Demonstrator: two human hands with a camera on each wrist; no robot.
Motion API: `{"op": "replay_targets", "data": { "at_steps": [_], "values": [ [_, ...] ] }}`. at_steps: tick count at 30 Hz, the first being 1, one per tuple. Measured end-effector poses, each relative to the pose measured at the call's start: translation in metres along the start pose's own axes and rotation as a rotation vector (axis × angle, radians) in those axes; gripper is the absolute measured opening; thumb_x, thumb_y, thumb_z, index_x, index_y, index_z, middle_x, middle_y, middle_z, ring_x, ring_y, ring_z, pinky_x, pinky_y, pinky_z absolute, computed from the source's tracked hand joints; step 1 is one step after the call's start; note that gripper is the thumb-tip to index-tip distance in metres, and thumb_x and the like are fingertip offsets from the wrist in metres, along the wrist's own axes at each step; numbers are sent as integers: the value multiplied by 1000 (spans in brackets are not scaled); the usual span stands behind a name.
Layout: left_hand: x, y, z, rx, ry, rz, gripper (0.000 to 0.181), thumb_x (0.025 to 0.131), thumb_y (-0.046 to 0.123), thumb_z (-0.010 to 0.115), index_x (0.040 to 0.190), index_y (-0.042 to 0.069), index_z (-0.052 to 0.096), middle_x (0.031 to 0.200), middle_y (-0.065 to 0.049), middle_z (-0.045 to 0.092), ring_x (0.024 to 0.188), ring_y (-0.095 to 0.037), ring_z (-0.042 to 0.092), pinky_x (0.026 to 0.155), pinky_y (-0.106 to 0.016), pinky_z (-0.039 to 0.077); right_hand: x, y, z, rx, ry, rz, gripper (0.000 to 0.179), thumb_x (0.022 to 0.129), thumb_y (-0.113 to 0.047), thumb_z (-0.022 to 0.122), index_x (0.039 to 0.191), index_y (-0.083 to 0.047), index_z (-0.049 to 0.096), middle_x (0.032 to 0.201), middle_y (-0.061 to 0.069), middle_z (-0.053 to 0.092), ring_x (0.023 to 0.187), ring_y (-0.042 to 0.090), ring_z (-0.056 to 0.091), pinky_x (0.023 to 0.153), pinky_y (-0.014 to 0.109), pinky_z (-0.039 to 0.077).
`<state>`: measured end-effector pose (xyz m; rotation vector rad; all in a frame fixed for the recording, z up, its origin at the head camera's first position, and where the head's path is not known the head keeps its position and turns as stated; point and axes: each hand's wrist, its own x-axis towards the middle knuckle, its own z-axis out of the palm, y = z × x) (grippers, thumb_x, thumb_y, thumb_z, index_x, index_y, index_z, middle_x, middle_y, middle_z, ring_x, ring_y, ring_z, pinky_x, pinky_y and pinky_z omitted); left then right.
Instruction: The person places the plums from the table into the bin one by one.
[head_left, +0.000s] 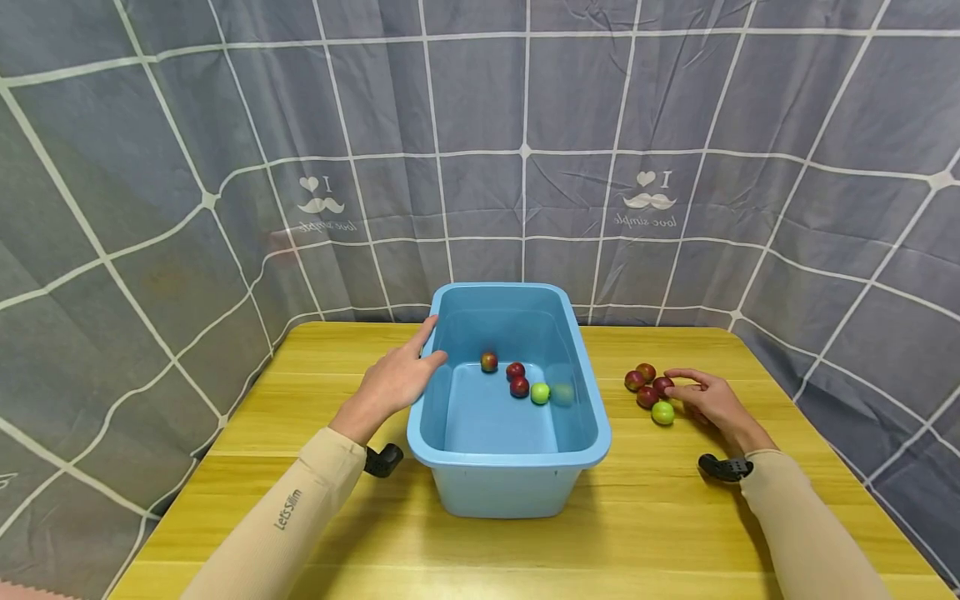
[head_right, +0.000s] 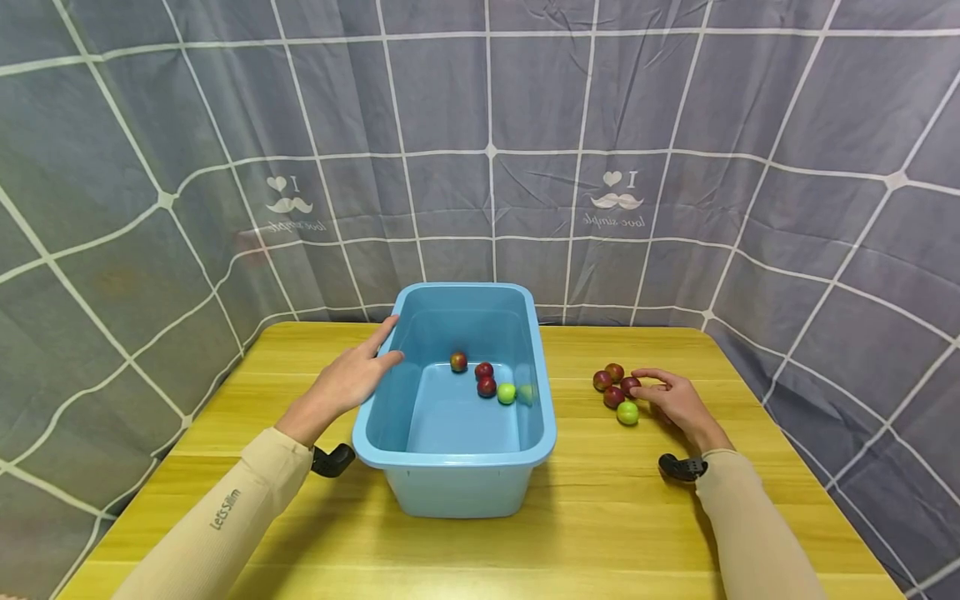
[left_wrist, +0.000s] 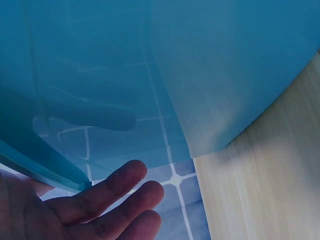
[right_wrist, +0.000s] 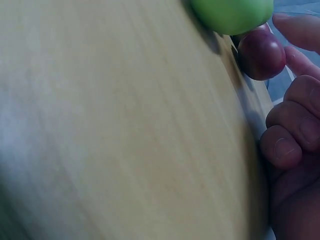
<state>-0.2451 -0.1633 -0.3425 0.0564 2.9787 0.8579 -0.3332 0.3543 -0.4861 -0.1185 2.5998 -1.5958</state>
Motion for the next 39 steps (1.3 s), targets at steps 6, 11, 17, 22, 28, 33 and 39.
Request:
{"op": "replay_targets", "data": {
  "at_steps": [6, 11, 17, 22, 28, 33, 39],
  "values": [
    [0, 0, 0, -6, 1, 3, 71, 100, 54, 37, 162, 40, 7, 155, -15, 47, 118, -38, 62, 72, -43, 50, 1, 1, -1, -12, 4, 6, 63, 94, -33, 71, 144, -1, 49, 57, -7, 43, 46, 13, 40, 46, 29, 36],
    [0, -1, -1, -6, 3, 7, 71, 100, 54, 37, 162, 39, 7, 155, -14, 46, 119, -38, 61, 73, -44, 51, 1, 1, -1, -21, 14, -3, 63, 94, -30, 72, 144, 0, 49, 59, -8, 44, 48, 12, 42, 48, 28, 36],
    [0, -1, -1, -4, 2, 8, 71, 100, 54, 37, 162, 39, 7, 155, -15, 46, 119, -38, 61, 73, -45, 51, 1, 0, 0, -50, 29, -9, 59, 94, -28, 71, 142, -1, 50, 62, -8, 45, 51, 9, 42, 50, 26, 36],
    [0, 0, -2, -2, 1, 7, 71, 100, 54, 37, 163, 39, 7, 155, -15, 46, 119, -39, 62, 72, -44, 50, 2, 0, 0, -54, 29, 4, 59, 95, -30, 70, 143, -1, 50, 63, -7, 46, 51, 9, 41, 50, 27, 36],
    [0, -1, -2, 0, 2, 4, 71, 100, 54, 37, 162, 39, 7, 155, -14, 46, 118, -38, 62, 72, -44, 50, 1, 0, 2, -87, 44, 28, 60, 96, -37, 68, 143, -3, 50, 66, -6, 45, 53, 10, 42, 51, 27, 37],
    [0, -1, -1, -3, 2, 2, 71, 100, 54, 37, 162, 40, 7, 156, -14, 45, 119, -38, 61, 74, -45, 51, 1, 0, 2, -112, 61, 42, 62, 96, -43, 66, 140, -1, 53, 64, -8, 43, 54, 11, 42, 51, 27, 37],
    [0, -1, 0, -8, 1, 1, 70, 100, 54, 38, 162, 40, 8, 155, -14, 46, 115, -37, 62, 70, -42, 49, -2, -1, 1, -98, 67, 51, 64, 95, -48, 66, 137, 0, 56, 57, -9, 39, 48, 12, 40, 48, 28, 37]
  ]
}}
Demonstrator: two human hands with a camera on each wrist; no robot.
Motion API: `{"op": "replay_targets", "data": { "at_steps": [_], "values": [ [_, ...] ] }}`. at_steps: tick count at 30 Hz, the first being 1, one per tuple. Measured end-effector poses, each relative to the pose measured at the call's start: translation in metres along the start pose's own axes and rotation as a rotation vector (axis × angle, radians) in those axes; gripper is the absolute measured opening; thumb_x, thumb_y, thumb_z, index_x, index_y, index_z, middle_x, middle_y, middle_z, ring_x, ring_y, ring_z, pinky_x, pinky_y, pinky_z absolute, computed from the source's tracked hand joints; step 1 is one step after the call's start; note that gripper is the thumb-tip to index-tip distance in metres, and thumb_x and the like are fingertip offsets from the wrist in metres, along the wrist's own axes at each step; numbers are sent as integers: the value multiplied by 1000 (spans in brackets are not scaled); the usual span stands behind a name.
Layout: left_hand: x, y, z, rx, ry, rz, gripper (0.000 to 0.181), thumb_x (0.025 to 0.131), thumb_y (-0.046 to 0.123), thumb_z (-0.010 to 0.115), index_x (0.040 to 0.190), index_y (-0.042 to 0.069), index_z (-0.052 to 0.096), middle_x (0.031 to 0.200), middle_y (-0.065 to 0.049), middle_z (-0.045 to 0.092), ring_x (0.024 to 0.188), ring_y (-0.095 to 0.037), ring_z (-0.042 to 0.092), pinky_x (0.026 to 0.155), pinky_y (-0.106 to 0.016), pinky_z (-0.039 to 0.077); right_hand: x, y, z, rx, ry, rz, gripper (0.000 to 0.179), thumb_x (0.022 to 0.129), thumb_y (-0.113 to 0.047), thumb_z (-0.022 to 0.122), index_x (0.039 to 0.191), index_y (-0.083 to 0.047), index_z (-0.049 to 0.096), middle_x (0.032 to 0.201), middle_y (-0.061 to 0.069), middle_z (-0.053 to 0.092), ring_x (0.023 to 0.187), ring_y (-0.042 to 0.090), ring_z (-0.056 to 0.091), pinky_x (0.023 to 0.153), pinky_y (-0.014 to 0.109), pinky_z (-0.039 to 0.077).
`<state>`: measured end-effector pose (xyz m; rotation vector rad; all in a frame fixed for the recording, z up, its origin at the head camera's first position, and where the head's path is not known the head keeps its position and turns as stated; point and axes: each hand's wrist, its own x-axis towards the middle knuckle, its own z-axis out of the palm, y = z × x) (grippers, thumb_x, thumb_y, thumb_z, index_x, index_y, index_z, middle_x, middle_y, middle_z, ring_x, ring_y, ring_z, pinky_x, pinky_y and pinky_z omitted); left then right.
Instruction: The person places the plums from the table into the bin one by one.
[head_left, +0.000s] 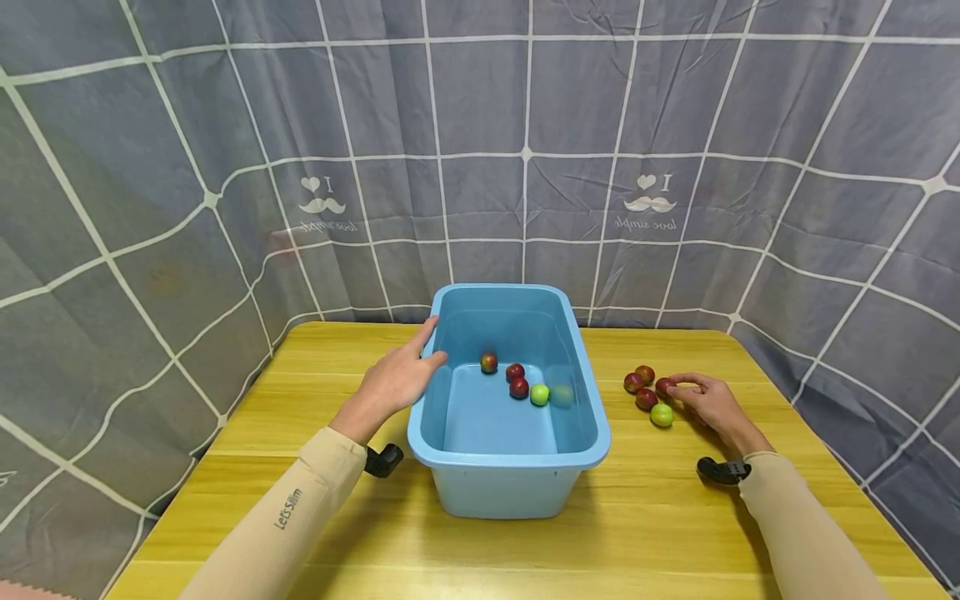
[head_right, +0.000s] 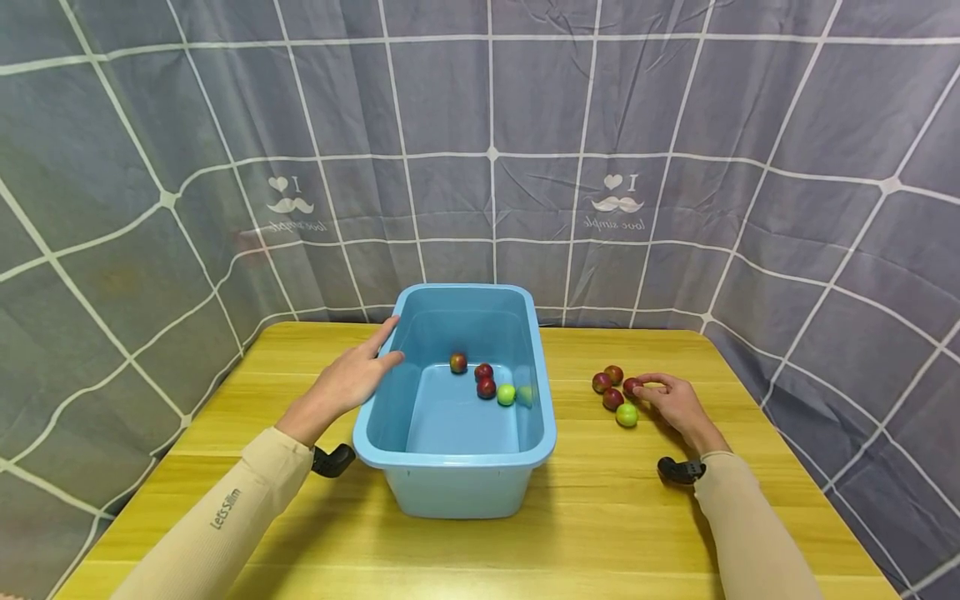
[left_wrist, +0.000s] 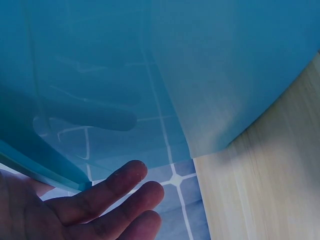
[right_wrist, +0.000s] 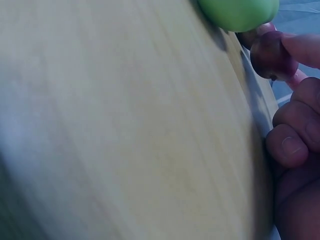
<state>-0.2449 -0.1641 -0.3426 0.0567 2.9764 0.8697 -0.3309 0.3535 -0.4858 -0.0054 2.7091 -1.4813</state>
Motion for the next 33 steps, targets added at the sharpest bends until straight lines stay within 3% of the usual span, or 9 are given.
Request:
{"op": "replay_targets", "data": {
  "at_steps": [12, 23, 28, 33],
  "values": [
    [0, 0, 1, 0, 3, -4, 71, 100, 53, 38, 162, 40, 9, 148, -15, 54, 101, -31, 64, 64, -38, 46, 0, 1, -2, 65, -14, 27, 63, 95, -48, 65, 136, -1, 55, 55, -7, 38, 47, 12, 39, 48, 28, 38],
    [1, 0, 1, -1, 4, -6, 71, 99, 54, 38, 162, 40, 9, 143, -15, 57, 94, -29, 65, 62, -37, 45, -1, -2, -5, 54, -21, 27, 67, 95, -53, 64, 136, -1, 55, 56, -7, 38, 49, 14, 40, 50, 29, 39],
    [0, 0, 1, -5, 4, -4, 71, 99, 54, 39, 162, 41, 9, 140, -15, 60, 89, -27, 64, 62, -37, 45, -4, -10, -8, 59, -25, -10, 64, 96, -51, 62, 136, -1, 55, 57, -7, 38, 49, 14, 39, 48, 30, 38],
    [0, -1, 1, -2, 7, 0, 71, 99, 54, 38, 162, 40, 9, 145, -14, 56, 95, -29, 64, 62, -37, 45, -6, -20, -10, 49, -24, -60, 60, 97, -48, 63, 133, -1, 56, 56, -7, 36, 48, 13, 35, 45, 31, 33]
  ]
}}
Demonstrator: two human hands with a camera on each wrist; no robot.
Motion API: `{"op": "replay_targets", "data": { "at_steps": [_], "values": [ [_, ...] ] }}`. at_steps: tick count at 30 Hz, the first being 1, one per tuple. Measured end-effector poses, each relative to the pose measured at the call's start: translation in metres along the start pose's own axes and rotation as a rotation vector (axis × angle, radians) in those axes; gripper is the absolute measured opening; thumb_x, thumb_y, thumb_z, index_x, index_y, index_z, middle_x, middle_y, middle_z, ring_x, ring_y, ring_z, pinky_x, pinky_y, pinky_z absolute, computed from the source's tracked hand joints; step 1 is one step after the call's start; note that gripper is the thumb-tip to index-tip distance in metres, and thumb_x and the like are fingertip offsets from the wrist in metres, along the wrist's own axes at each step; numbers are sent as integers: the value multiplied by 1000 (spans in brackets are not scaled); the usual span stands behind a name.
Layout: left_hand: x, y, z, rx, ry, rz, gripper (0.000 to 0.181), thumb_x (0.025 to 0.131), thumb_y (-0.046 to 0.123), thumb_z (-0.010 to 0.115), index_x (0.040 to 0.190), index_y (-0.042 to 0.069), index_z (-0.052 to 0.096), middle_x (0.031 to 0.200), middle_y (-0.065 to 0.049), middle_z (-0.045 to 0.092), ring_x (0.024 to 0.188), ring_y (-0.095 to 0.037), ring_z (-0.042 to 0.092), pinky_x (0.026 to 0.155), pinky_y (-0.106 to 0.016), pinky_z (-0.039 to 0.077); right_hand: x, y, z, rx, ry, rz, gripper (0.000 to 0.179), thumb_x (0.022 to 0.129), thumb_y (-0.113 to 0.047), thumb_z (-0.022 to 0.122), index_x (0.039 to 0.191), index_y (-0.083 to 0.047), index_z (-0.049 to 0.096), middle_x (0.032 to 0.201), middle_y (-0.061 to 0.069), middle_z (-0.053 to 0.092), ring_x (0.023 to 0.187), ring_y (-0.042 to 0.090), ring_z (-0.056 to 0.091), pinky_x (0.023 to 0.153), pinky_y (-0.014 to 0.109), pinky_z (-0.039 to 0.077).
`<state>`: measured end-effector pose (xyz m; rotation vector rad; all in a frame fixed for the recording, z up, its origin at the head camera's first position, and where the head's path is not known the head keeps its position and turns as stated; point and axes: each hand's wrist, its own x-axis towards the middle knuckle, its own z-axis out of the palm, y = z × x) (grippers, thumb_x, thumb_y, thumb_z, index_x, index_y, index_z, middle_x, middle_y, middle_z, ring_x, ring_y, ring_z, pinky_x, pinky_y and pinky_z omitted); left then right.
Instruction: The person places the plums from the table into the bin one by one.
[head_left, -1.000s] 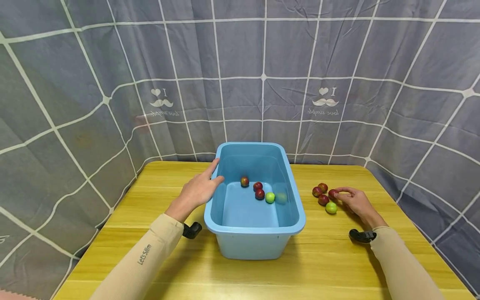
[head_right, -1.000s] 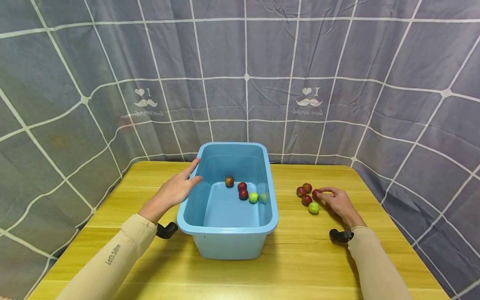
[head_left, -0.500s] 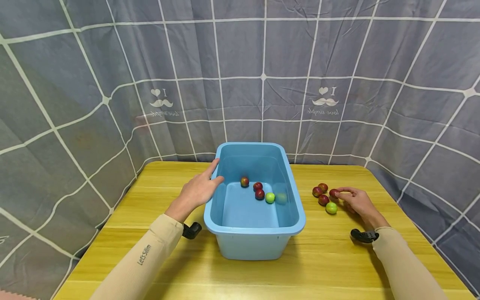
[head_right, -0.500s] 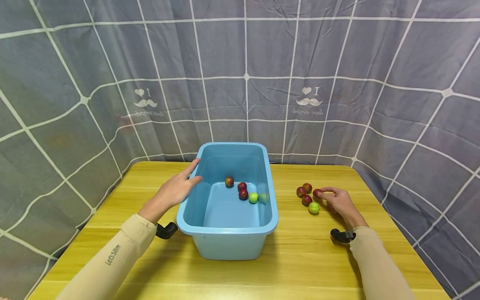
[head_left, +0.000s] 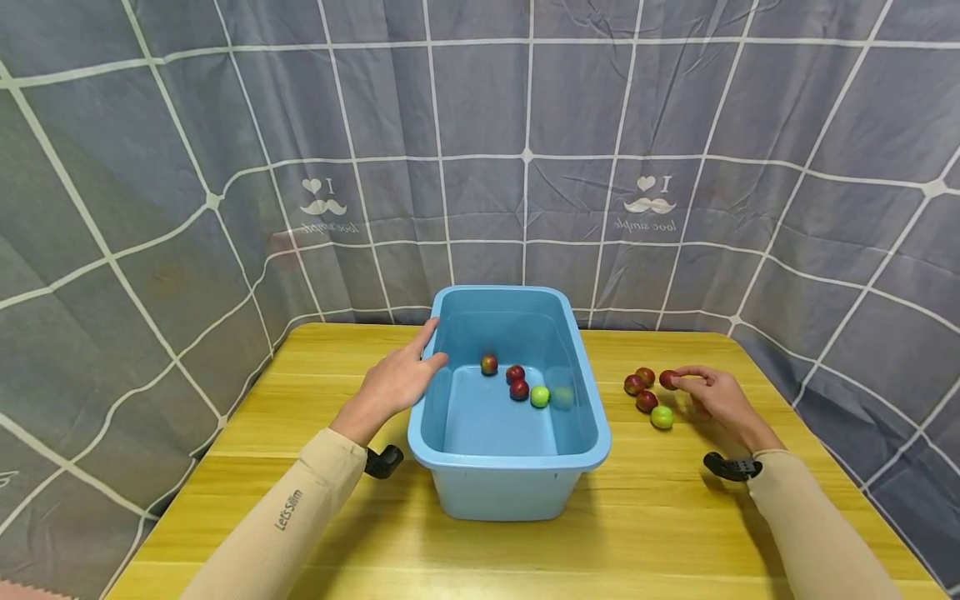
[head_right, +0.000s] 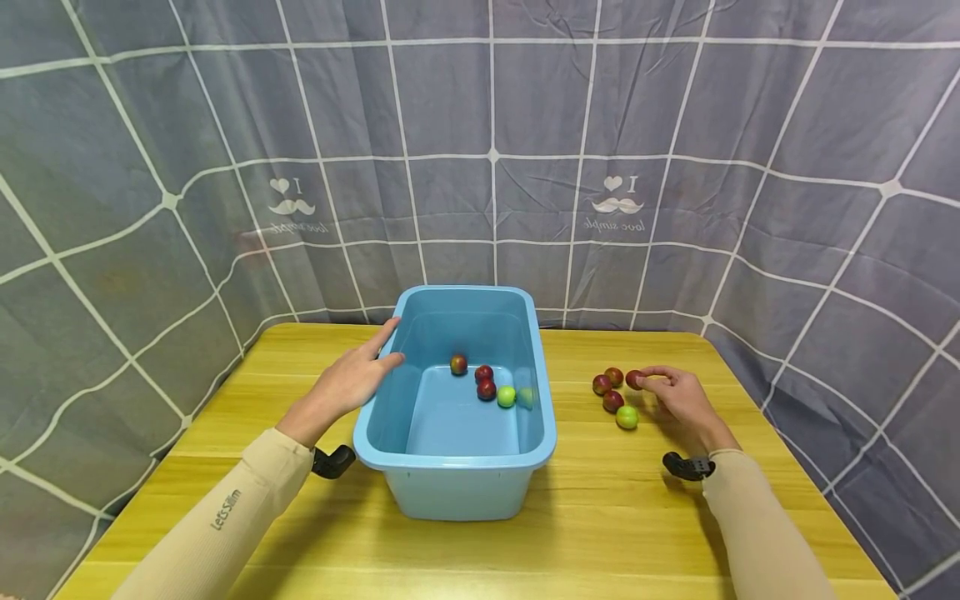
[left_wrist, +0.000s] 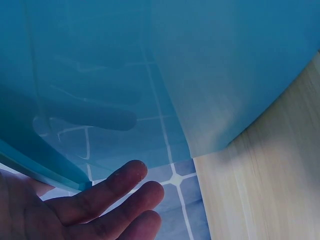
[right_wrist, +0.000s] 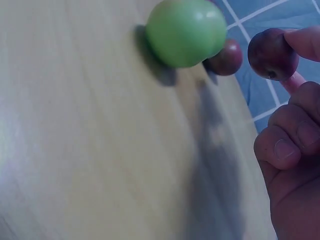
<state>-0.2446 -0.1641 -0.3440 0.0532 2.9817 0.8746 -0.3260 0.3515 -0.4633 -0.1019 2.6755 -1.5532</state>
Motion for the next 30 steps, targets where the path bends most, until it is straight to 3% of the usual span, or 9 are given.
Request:
{"op": "replay_targets", "data": {
  "at_steps": [11, 27, 30],
  "values": [
    [1, -1, 0, -5, 0, 1, 71, 99, 54, 39, 162, 40, 9, 147, -14, 54, 98, -30, 64, 63, -37, 46, 5, -28, -3, -69, -5, -53, 58, 97, -48, 63, 132, -2, 59, 54, -7, 33, 47, 13, 32, 47, 32, 32],
    [2, 1, -1, -10, -4, -3, 71, 99, 53, 39, 162, 40, 9, 144, -15, 57, 90, -28, 63, 61, -37, 45, 5, -79, -3, -81, -66, -223, 46, 99, -36, 64, 128, -1, 59, 55, -6, 33, 46, 14, 32, 47, 34, 31],
    [2, 1, 0, -9, -1, -1, 71, 100, 53, 39, 162, 39, 9, 146, -15, 55, 94, -29, 64, 62, -37, 45, 6, -88, -3, -85, -77, -260, 44, 99, -34, 64, 127, -1, 60, 56, -6, 35, 45, 15, 32, 46, 33, 31]
  ]
}}
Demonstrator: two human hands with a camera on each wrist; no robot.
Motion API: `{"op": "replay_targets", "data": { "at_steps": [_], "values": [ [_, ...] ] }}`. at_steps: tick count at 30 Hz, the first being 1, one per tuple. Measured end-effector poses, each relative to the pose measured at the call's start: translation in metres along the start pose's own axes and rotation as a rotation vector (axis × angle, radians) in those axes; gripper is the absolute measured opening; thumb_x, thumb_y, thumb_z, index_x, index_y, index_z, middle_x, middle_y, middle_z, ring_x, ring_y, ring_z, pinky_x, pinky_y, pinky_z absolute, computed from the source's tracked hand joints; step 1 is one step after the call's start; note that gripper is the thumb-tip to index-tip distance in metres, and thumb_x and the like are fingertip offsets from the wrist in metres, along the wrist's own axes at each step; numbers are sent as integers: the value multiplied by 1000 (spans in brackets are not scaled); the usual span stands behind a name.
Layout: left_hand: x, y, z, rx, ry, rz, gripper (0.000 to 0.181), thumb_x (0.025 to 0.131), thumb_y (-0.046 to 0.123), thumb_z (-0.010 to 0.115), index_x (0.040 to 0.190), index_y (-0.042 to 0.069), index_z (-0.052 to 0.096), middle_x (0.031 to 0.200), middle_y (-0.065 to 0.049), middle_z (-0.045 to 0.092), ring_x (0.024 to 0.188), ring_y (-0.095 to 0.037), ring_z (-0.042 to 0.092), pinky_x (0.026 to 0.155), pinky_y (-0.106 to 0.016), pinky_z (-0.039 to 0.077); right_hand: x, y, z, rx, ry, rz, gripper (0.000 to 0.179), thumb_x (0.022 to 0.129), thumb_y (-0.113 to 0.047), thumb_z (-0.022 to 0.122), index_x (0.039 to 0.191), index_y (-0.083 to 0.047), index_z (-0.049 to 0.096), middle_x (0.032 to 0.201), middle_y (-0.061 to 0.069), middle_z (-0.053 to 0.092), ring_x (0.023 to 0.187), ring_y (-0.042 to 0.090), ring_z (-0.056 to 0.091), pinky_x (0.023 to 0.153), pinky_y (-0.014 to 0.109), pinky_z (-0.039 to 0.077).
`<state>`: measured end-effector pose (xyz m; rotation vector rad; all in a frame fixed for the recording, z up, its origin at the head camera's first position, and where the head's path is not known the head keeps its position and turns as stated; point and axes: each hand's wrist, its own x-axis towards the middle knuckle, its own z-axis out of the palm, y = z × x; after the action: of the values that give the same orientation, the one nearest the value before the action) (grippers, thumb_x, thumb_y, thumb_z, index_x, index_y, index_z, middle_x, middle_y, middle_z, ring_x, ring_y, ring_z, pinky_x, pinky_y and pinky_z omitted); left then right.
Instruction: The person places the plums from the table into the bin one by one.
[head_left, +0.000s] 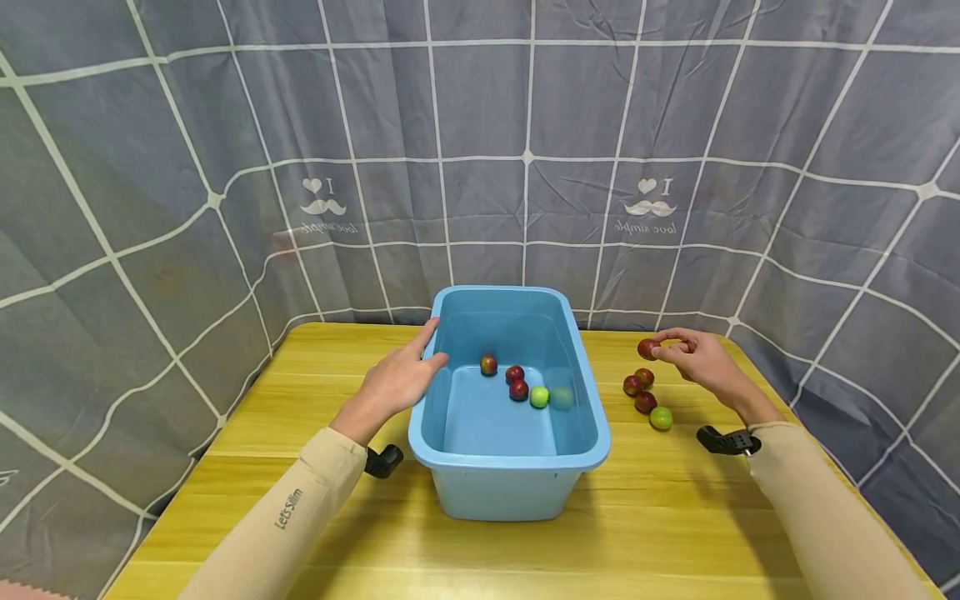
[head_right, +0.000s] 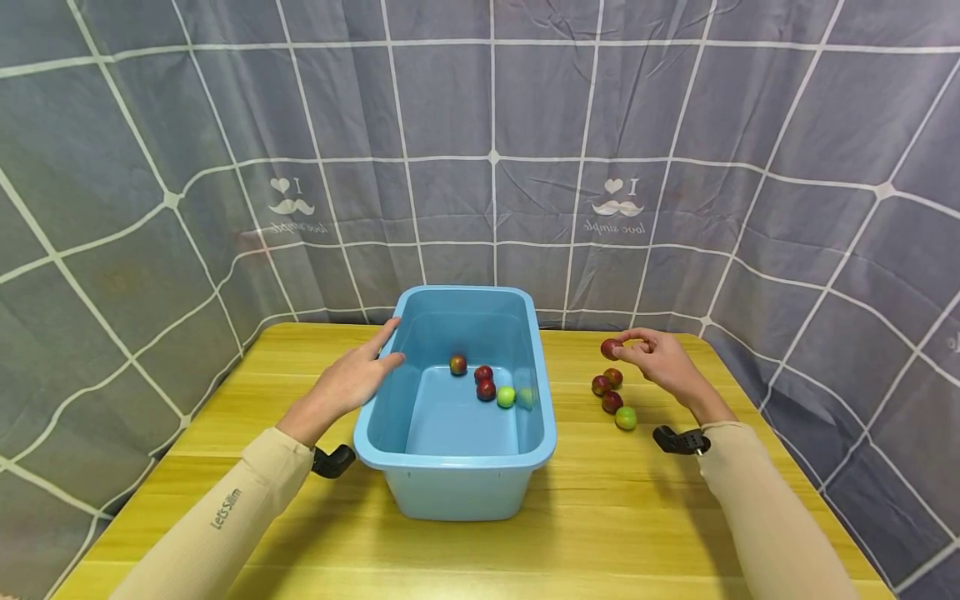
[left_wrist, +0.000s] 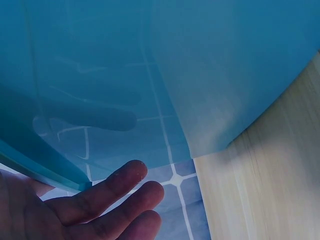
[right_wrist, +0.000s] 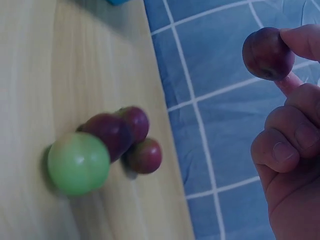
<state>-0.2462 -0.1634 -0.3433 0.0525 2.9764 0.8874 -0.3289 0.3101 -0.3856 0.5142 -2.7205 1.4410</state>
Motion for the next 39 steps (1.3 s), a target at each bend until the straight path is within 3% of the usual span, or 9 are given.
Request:
{"op": "replay_targets", "data": {
  "at_steps": [5, 13, 22, 29, 39],
  "values": [
    [0, 0, 0, 8, 5, 2, 70, 100, 53, 39, 162, 39, 9, 150, -16, 51, 109, -35, 64, 64, -38, 47, 4, -17, -1, -27, -7, -57, 38, 99, -31, 64, 124, -2, 62, 56, -6, 37, 46, 15, 34, 46, 33, 31],
    [0, 0, 0, 13, 2, 0, 71, 100, 54, 38, 162, 40, 8, 154, -14, 47, 107, -34, 64, 64, -38, 47, 11, -46, -1, -124, -8, -118, 33, 98, -32, 66, 120, -6, 67, 58, -3, 35, 49, 18, 37, 49, 33, 34],
    [1, 0, 1, 15, 4, 0, 71, 100, 54, 39, 162, 41, 8, 157, -13, 44, 110, -36, 63, 65, -39, 47, 18, -80, 7, -141, -23, -125, 30, 96, -33, 69, 118, -12, 69, 60, -1, 33, 49, 13, 31, 50, 31, 32],
    [1, 1, 1, 7, 5, -1, 71, 99, 53, 39, 162, 41, 8, 155, -13, 46, 106, -34, 64, 62, -38, 45, 25, -98, 13, -163, -78, -173, 28, 96, -33, 68, 116, -14, 71, 59, 0, 34, 50, 14, 30, 53, 32, 33],
    [0, 1, 0, 8, 10, 3, 71, 99, 53, 39, 162, 39, 9, 155, -14, 46, 112, -37, 63, 62, -38, 46, 38, -121, 23, -240, -155, -236, 27, 95, -33, 71, 115, -14, 70, 60, 0, 35, 52, 16, 35, 58, 31, 37]
  ]
}}
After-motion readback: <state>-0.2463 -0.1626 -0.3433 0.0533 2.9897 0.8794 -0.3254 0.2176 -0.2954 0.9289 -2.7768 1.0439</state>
